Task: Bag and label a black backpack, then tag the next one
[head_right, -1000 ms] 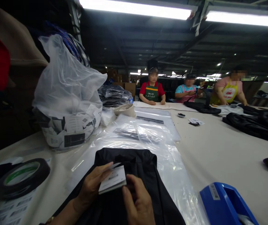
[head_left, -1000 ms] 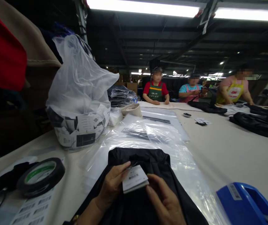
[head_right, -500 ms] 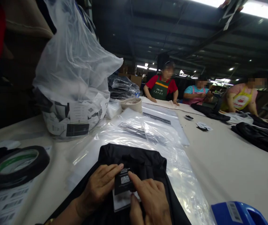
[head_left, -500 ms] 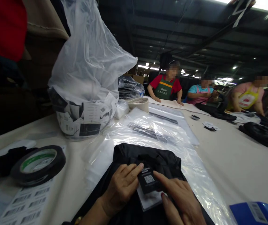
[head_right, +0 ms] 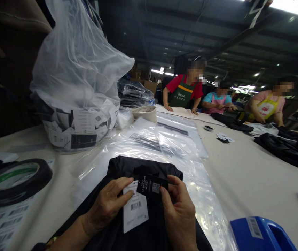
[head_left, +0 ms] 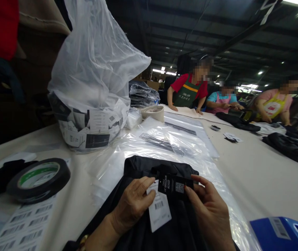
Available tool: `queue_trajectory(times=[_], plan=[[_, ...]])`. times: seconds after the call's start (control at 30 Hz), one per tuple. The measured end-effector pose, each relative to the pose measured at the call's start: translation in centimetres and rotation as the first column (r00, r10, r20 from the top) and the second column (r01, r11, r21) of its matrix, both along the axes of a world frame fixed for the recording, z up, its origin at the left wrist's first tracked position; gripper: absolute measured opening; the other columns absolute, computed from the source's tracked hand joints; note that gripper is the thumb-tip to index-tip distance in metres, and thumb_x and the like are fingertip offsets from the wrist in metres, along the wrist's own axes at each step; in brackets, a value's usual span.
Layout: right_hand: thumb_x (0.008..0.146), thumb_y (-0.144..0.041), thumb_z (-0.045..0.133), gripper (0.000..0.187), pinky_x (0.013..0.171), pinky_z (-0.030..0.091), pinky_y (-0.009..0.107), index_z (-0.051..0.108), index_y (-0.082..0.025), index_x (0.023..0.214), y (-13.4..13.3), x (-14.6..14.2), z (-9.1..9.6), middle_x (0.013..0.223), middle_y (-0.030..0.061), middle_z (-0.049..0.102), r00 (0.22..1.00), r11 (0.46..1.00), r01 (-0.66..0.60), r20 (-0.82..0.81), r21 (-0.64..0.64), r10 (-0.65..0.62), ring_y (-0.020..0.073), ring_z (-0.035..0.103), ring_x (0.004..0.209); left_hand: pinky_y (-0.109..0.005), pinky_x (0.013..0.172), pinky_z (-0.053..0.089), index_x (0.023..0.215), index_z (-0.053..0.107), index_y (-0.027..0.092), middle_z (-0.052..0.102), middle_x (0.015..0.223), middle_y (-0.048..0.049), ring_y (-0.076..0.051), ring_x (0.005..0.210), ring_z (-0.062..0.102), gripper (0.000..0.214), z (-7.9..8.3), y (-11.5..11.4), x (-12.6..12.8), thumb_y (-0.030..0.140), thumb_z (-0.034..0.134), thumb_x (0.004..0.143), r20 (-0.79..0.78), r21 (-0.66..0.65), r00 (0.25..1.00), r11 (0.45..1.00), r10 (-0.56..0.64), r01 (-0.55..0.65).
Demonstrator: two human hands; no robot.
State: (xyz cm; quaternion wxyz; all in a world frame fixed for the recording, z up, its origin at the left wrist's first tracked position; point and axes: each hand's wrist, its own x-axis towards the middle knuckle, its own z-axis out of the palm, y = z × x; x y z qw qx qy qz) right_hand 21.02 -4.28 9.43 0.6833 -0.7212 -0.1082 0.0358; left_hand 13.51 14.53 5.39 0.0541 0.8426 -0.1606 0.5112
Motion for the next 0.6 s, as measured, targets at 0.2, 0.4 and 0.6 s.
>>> queue_trajectory(times=[0.2, 0.4, 0.6], plan=[[0.063, -0.043, 0.076, 0.050, 0.066, 0.056, 0.027, 0.057, -0.019, 0.103, -0.2, 0.0, -0.1, 0.083, 0.0039, 0.069, 0.998, 0.997, 0.063, 0.012, 0.035, -0.064, 0.0194, 0.066, 0.076, -0.031, 0.071, 0.057, 0.088, 0.060, 0.015, 0.063, 0.100, -0.0120, -0.020, 0.094, 0.061, 0.008, -0.2, 0.2, -0.1, 0.011, 0.053, 0.086, 0.006, -0.054, 1.000, 0.998, -0.008, 0.008], [0.060, -0.043, 0.079, 0.050, 0.058, 0.053, 0.022, 0.057, -0.018, 0.098, -0.9, 1.1, -0.4, 0.077, 0.0005, 0.068, 0.988, 0.991, 0.084, -0.137, 0.107, -0.069, 0.0168, 0.065, 0.069, -0.031, 0.078, 0.058, 0.095, 0.058, 0.011, 0.060, 0.106, -0.0173, -0.022, 0.098, 0.062, 0.011, -0.8, 0.5, -0.2, 0.011, 0.056, 0.084, -0.042, -0.143, 0.992, 0.983, -0.123, 0.116], [0.066, -0.043, 0.075, 0.047, 0.066, 0.055, 0.027, 0.059, -0.018, 0.101, -0.6, -0.1, -0.1, 0.087, 0.0039, 0.068, 0.991, 0.989, 0.132, 0.024, 0.068, -0.134, 0.0184, 0.066, 0.075, -0.030, 0.083, 0.057, 0.104, 0.054, 0.016, 0.058, 0.114, -0.0136, -0.021, 0.106, 0.060, 0.020, -1.0, 0.5, -0.3, 0.013, 0.055, 0.085, -0.092, -0.215, 0.980, 0.964, -0.178, 0.155]])
